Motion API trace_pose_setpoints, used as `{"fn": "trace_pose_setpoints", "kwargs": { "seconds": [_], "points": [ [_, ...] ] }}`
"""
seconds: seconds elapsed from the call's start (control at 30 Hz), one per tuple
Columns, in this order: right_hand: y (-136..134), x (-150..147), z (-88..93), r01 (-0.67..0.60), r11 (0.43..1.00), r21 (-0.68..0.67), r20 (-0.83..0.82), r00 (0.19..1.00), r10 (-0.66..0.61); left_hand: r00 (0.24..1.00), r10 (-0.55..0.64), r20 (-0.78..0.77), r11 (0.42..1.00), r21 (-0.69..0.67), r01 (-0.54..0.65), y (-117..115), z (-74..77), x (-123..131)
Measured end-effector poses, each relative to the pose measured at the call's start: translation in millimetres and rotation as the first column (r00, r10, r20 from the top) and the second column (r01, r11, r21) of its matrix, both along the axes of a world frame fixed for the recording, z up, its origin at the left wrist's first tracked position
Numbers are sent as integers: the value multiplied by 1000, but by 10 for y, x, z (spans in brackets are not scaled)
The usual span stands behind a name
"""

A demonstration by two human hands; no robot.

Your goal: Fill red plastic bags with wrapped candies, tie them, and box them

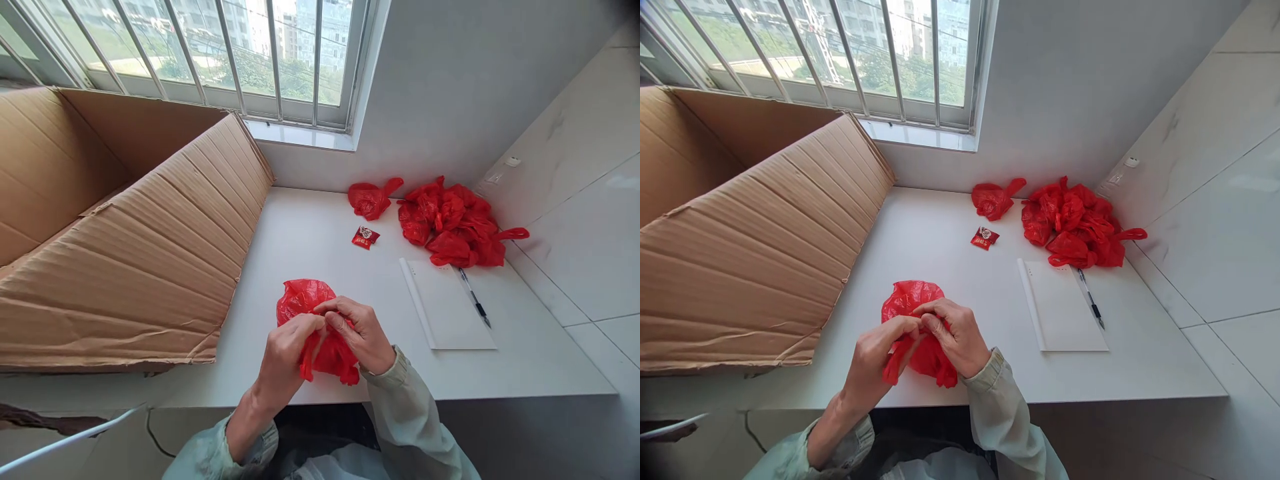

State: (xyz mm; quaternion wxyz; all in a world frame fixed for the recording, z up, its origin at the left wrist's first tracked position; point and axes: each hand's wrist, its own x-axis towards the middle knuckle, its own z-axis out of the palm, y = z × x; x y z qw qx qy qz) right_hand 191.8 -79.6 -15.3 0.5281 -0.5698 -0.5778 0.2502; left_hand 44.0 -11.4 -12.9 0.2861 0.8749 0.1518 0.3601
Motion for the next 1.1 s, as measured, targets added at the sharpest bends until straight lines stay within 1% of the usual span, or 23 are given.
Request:
{"fn": "trace_pose_setpoints", "kwargs": {
  "seconds": [0.07,0.13,0.23,0.3,0.4,0.5,0.6,0.7,0.77,0.83,0.9,0.93,1.0,1.07,1.1],
  "points": [
    [-21,26,0,3,1000,18,-15,1000,-3,998,-11,61,995,95,6,-10,-16,19],
    [-35,35,-6,-7,999,32,-26,1000,8,994,-12,112,979,205,-11,-3,-29,35],
    [-49,13,-63,-37,999,10,-39,999,37,986,36,164,921,378,-96,50,-59,45],
    [-55,-13,-127,-29,1000,-6,-61,998,28,985,70,158,892,431,-132,105,-85,49],
    [-46,-26,-211,29,999,-46,-164,986,-36,992,71,108,895,432,-111,180,-123,63],
    [-13,16,-231,35,994,-106,-243,968,-60,993,71,95,909,404,-104,206,-158,79],
    [14,82,-185,-7,994,-105,-223,975,-17,992,97,75,930,348,-117,191,-182,70],
    [7,115,-116,-48,996,-73,-199,979,33,990,112,82,953,275,-131,183,-167,25],
    [-14,111,-83,-34,999,-33,-150,988,28,995,63,83,974,212,-79,201,-125,-18],
    [-39,95,-65,-5,1000,18,-55,998,6,998,-29,55,990,141,21,234,-69,-61],
    [-63,81,-58,35,996,77,93,995,-43,993,-118,3,989,85,117,275,-15,-95],
    [-73,78,-56,60,992,110,185,980,-80,990,-141,-18,987,70,142,295,5,-107],
    [-90,83,-58,104,977,183,384,908,-169,989,-141,-38,986,80,144,333,32,-126],
    [-104,103,-71,123,955,269,547,797,-257,993,-114,-34,986,122,118,366,45,-146],
    [-110,118,-85,122,942,314,600,743,-296,994,-102,-35,984,141,106,381,49,-159]
  ]
}}
